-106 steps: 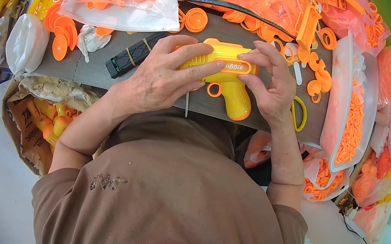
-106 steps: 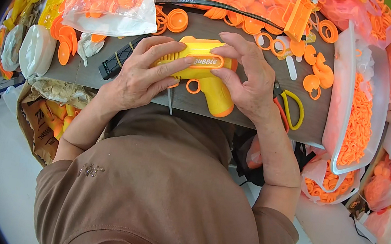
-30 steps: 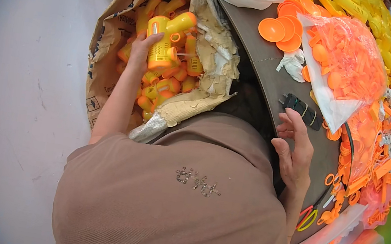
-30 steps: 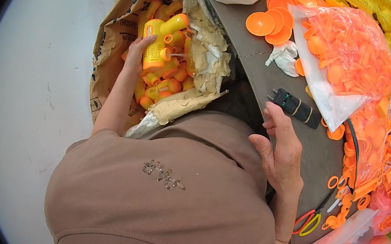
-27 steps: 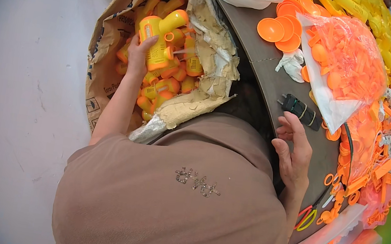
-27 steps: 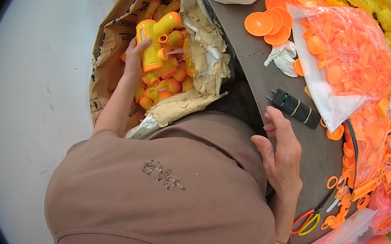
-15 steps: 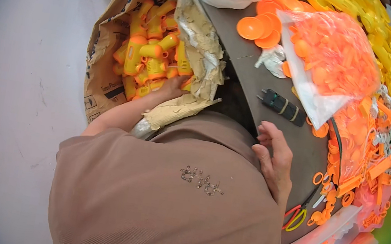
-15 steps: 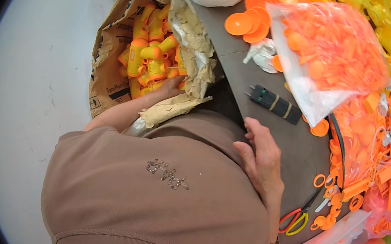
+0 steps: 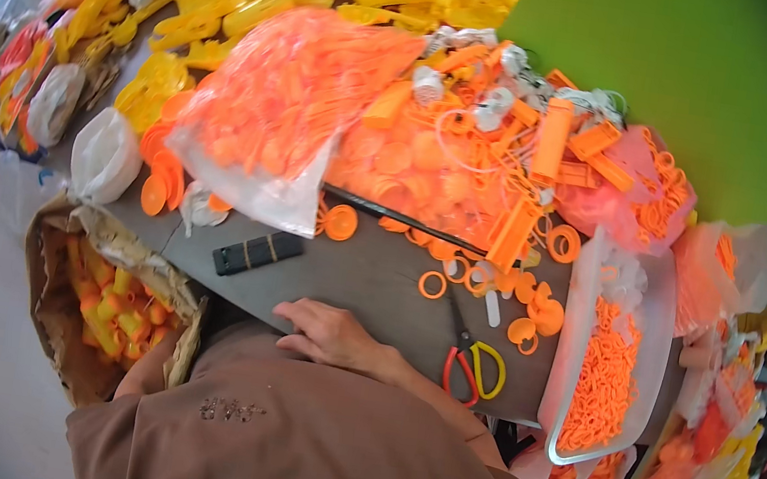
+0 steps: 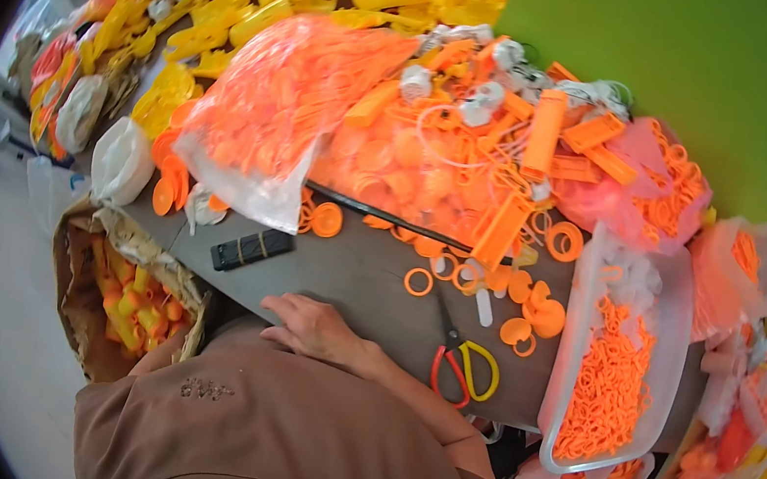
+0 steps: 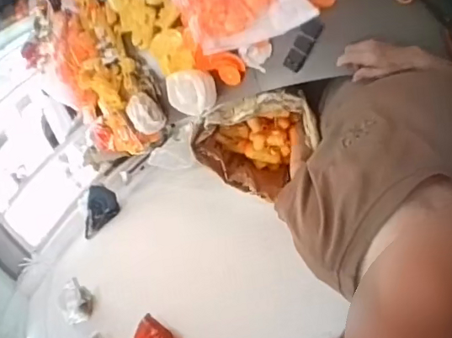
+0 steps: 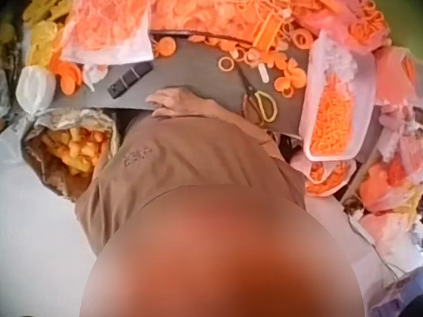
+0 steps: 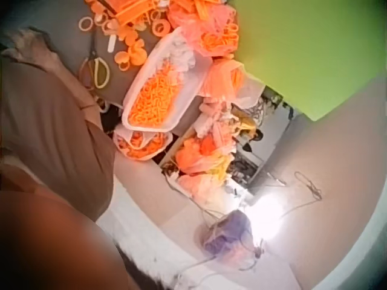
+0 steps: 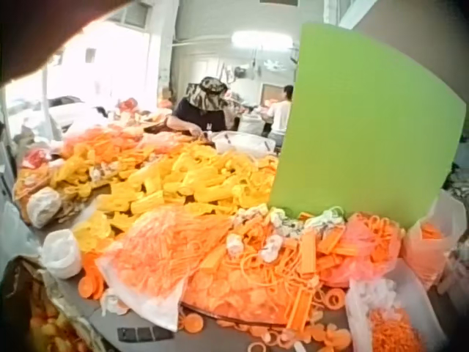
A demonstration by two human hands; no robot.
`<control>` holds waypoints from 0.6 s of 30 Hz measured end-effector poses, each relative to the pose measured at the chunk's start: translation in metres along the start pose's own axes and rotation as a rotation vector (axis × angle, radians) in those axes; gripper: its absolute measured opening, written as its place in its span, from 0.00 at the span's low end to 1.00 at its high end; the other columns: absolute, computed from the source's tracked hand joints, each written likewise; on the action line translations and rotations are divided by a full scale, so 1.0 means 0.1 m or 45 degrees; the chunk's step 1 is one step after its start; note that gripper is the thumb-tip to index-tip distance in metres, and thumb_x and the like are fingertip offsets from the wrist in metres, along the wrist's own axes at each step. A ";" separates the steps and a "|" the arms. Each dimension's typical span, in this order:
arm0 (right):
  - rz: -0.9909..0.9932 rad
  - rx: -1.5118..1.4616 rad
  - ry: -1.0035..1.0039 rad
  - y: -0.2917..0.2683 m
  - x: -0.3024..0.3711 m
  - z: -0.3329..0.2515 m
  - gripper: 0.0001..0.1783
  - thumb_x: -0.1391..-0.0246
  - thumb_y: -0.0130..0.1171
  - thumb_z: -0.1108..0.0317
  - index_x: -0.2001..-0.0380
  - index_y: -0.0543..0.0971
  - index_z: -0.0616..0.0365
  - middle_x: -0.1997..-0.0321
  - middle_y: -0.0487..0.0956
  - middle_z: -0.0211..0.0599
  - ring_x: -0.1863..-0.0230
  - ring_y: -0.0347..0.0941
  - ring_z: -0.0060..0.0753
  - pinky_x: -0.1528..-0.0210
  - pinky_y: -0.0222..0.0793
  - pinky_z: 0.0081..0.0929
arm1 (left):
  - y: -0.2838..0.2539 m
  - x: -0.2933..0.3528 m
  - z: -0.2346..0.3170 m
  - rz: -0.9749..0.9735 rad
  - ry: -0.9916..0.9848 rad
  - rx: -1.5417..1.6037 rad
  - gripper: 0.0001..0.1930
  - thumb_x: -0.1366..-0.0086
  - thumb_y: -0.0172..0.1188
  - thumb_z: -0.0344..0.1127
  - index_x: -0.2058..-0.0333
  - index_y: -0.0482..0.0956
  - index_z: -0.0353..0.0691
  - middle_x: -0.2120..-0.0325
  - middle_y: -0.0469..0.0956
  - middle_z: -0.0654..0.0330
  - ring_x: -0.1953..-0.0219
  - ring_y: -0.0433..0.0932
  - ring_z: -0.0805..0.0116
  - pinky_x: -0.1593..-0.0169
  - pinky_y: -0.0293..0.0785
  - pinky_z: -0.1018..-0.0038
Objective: Assembling a yellow plastic bubble gun by fitting internal components and joining housing parts.
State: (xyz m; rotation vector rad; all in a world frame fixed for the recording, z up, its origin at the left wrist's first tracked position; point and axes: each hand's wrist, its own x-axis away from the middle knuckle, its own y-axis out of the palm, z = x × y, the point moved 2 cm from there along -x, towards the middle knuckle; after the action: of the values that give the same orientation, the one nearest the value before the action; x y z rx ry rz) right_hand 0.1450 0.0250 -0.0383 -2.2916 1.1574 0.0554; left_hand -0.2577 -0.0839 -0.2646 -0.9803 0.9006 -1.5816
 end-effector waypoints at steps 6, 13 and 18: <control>-0.011 -0.067 -0.108 -0.08 0.05 0.00 0.21 0.52 0.64 0.63 0.57 0.72 0.61 0.67 0.73 0.40 0.65 0.72 0.43 0.64 0.70 0.35 | -0.56 -0.19 -0.34 0.037 -0.072 -0.554 0.31 0.54 0.68 0.38 0.50 0.70 0.37 0.49 0.70 0.49 0.44 0.65 0.48 0.43 0.61 0.57; 0.034 -0.044 -0.033 -0.06 -0.02 -0.02 0.19 0.52 0.64 0.64 0.59 0.72 0.60 0.68 0.73 0.39 0.65 0.72 0.44 0.65 0.69 0.36 | -1.42 0.04 -0.44 -0.244 -1.055 -0.623 0.38 0.50 0.65 0.52 0.44 0.63 0.39 0.43 0.63 0.50 0.47 0.70 0.54 0.52 0.69 0.56; 0.048 -0.037 -0.043 -0.06 -0.02 0.03 0.18 0.52 0.63 0.63 0.59 0.72 0.59 0.69 0.74 0.38 0.67 0.73 0.44 0.67 0.69 0.35 | -1.38 -0.07 -0.10 -0.174 -0.972 -0.559 0.38 0.50 0.65 0.49 0.43 0.61 0.40 0.44 0.63 0.49 0.48 0.70 0.51 0.51 0.68 0.56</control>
State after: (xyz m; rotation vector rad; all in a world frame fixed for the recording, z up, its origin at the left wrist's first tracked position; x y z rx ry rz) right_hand 0.1483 0.0308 -0.0370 -2.2856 1.1906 0.1254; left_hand -0.3160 -0.0490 -0.1445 -1.8221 0.6410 -0.9733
